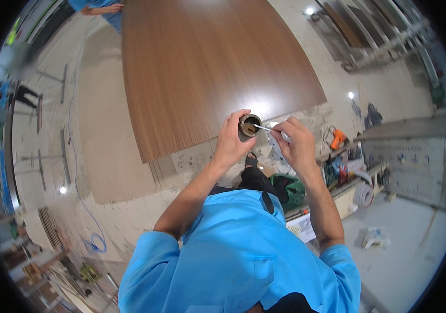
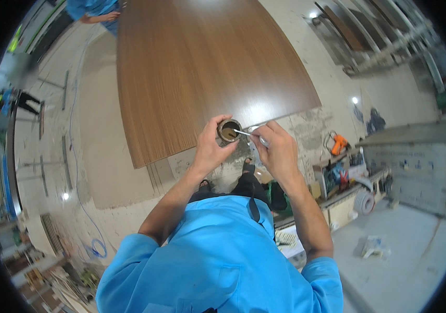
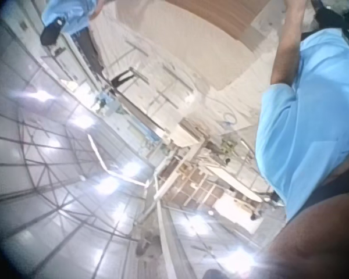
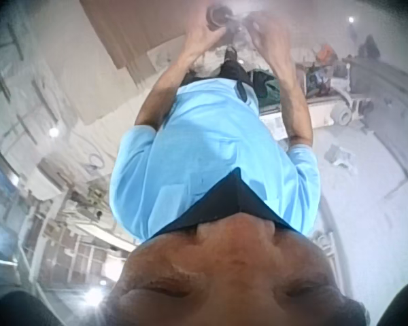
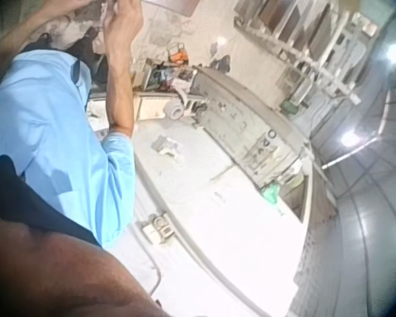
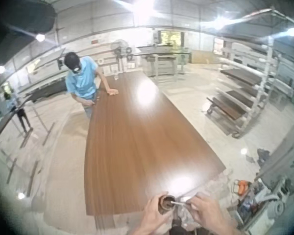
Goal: The person applies a liquid finish to the edge of a large wooden tabletop using a small brush and a cloth. The person repeatedly dips the brush into a can and wipes the edge while another person wipes the tabletop surface nearby.
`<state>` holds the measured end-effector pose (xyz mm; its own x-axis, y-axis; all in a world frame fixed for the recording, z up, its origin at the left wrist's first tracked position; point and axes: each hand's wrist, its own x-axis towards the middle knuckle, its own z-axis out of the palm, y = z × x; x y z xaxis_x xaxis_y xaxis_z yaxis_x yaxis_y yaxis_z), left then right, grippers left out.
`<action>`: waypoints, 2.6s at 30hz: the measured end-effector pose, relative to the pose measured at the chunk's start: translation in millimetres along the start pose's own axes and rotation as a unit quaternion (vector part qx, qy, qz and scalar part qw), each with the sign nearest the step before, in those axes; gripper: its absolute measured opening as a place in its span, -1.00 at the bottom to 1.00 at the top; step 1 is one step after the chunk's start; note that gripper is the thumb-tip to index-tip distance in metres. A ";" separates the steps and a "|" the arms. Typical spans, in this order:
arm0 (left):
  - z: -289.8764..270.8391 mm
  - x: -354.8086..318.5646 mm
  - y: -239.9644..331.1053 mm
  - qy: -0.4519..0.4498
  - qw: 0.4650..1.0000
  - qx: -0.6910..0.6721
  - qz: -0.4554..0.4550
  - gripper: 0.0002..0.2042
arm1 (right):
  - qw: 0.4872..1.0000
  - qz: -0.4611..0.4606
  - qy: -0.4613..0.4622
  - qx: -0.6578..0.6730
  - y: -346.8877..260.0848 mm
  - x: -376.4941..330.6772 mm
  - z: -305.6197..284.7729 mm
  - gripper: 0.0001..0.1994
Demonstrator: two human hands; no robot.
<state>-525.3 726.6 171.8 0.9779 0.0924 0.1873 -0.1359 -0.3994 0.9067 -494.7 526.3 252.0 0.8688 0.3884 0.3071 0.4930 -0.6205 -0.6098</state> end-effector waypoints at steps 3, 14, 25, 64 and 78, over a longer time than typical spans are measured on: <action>-6.0 -7.7 -8.4 -0.043 0.998 -0.018 0.033 -0.35 | 0.999 0.032 0.035 -0.018 -13.1 -26.2 13.5 -0.88; 8.3 -38.2 2.0 -0.135 0.990 -0.022 0.040 -0.35 | 0.990 0.077 0.092 -0.076 -32.7 -94.1 14.6 -0.87; 75.3 -24.0 35.3 -0.157 0.986 -0.022 0.054 -0.38 | 0.987 0.096 0.111 -0.058 21.5 -115.9 -37.4 -0.86; 154.3 -26.3 20.8 -0.197 0.974 -0.019 -0.110 -0.31 | 0.867 0.323 0.338 0.173 387.8 -57.9 39.7 -0.87; 153.7 -24.3 20.3 -0.215 0.968 -0.026 -0.129 -0.30 | 0.896 0.288 0.294 0.165 370.5 -60.8 46.1 -0.88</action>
<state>-527.4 576.1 127.6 0.9548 -0.2088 -0.2117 0.1242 -0.3667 0.9220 -367.0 304.2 -26.3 0.8971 -0.4174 0.1450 -0.0007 -0.3295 -0.9442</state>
